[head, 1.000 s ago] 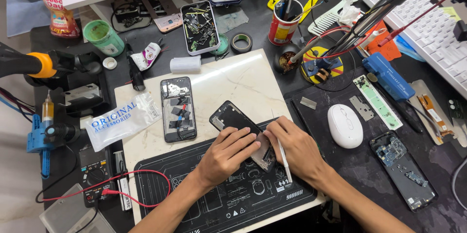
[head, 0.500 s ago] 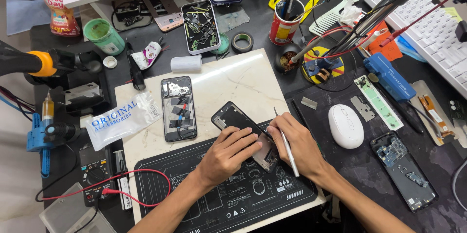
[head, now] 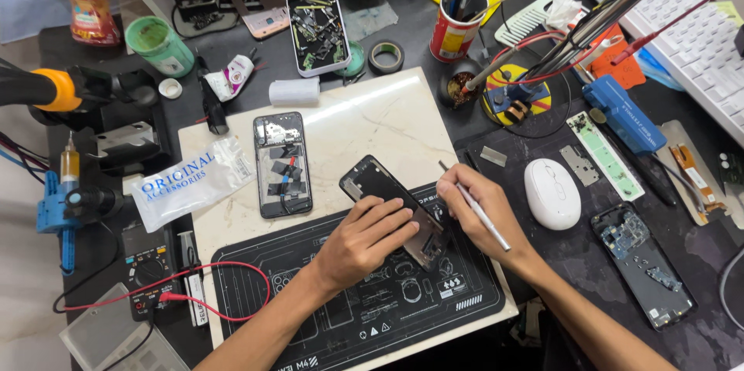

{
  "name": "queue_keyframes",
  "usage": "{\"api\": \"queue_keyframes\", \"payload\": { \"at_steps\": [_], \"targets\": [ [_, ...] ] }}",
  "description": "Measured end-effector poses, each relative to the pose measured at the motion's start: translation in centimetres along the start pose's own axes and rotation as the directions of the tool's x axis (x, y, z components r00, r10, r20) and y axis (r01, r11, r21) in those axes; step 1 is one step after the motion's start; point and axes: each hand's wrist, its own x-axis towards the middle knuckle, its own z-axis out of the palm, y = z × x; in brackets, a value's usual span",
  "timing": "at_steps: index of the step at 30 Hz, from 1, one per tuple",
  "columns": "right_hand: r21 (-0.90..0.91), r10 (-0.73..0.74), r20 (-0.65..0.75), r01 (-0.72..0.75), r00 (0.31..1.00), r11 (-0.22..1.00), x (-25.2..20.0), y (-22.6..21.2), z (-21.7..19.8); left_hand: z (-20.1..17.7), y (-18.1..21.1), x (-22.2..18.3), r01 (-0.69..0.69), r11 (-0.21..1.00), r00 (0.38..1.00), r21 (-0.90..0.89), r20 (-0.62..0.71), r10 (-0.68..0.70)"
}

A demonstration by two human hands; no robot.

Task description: The person uses a thin metal pry tool to carefully detach internal components and the screen frame from a disassembled smartphone on a repair bench.

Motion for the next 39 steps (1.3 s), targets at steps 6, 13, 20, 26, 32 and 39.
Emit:
{"api": "queue_keyframes", "payload": {
  "at_steps": [6, 13, 20, 26, 32, 39],
  "targets": [
    [-0.126, 0.006, 0.002, -0.006, 1.0, 0.992, 0.4, 0.6, -0.1, 0.1, 0.2, -0.2, 0.03, 0.999, 0.994, -0.013, -0.109, -0.031],
    [-0.105, -0.094, 0.051, 0.099, 0.994, 0.99, 0.8, -0.2, -0.2, 0.0, 0.4, -0.4, 0.06, 0.998, 0.99, -0.028, -0.128, -0.063],
    [0.002, 0.038, 0.023, -0.038, 0.999, 0.999, 0.7, 0.8, -0.7, 0.1, 0.5, -0.6, 0.087, 0.996, 0.982, -0.031, -0.167, -0.091],
    [0.083, 0.051, 0.252, -0.074, 0.966, 0.994, 0.5, 0.0, -1.7, 0.0, 0.3, -0.4, 0.071, 0.997, 0.986, 0.002, -0.154, -0.07],
    [-0.045, 0.085, 0.147, -0.079, 0.986, 0.996, 0.0, -0.8, -1.1, -0.1, 0.4, -0.2, 0.062, 0.998, 0.989, -0.013, -0.134, -0.063],
    [0.061, 0.088, 0.092, -0.094, 0.992, 0.994, 0.1, 1.2, -1.6, 0.1, 0.2, -0.5, 0.084, 0.996, 0.986, -0.02, -0.144, -0.086]
  ]
}}
